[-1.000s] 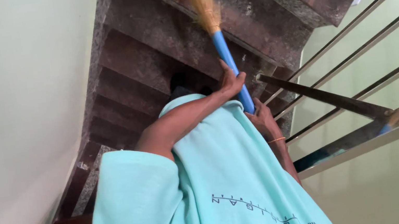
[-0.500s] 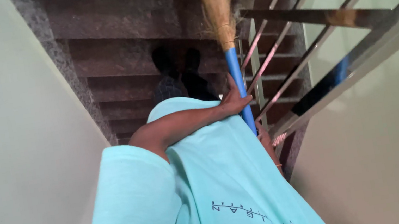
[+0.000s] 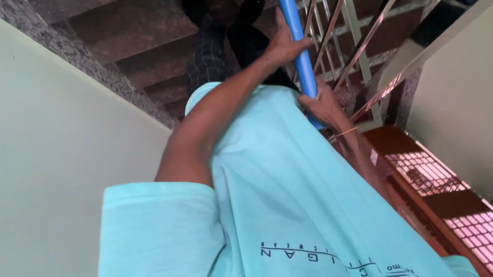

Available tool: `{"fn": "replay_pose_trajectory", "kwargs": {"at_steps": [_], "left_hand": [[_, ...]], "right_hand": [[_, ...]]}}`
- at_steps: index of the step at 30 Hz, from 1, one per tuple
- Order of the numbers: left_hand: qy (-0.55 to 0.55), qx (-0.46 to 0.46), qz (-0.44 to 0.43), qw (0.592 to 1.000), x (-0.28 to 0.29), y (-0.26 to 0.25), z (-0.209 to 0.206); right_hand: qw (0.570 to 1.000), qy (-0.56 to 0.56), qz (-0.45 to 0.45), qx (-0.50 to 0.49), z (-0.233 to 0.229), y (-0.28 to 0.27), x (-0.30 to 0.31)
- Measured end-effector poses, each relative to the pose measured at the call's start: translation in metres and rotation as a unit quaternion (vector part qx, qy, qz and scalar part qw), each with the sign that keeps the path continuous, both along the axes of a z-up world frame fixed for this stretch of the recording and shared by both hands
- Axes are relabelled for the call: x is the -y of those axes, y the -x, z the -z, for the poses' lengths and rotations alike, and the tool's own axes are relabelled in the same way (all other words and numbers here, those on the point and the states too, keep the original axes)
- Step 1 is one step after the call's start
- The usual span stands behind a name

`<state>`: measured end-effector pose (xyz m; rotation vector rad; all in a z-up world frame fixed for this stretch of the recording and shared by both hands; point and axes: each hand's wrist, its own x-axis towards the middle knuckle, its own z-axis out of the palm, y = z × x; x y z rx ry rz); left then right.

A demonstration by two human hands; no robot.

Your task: The person sweeps the stairs with a broom, moving from the top steps down to the bottom landing.

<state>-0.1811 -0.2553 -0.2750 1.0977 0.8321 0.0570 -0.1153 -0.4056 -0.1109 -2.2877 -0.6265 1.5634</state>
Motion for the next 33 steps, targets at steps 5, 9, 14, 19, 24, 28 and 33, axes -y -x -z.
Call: {"fn": "replay_pose_trajectory", "kwargs": {"at_steps": [5,9,14,19,24,28,33], "left_hand": [[0.062,-0.004,0.053,0.997,-0.020,0.000,-0.016],[0.133,-0.020,0.023,0.991,-0.007,-0.021,-0.014],[0.070,-0.015,0.002,0.997,0.031,-0.024,0.008],[-0.014,-0.027,-0.037,0.999,0.073,-0.025,0.049],[-0.092,-0.047,-0.081,0.991,0.094,-0.016,0.115],[0.028,-0.044,-0.168,0.984,0.085,-0.002,0.076],[-0.011,-0.027,-0.249,0.968,0.059,0.051,0.028]], "right_hand": [[0.999,0.047,0.000,0.001,-0.037,0.002,-0.018],[0.996,0.089,0.020,-0.009,-0.060,-0.004,-0.032],[0.992,0.117,0.036,0.006,-0.062,0.003,-0.026],[0.998,0.022,0.002,0.060,0.022,0.003,0.045],[0.997,-0.067,0.027,-0.015,0.149,-0.020,0.097],[0.993,-0.090,-0.070,0.012,0.159,-0.014,0.091],[0.989,-0.079,-0.120,0.020,0.101,0.010,0.048]]}}
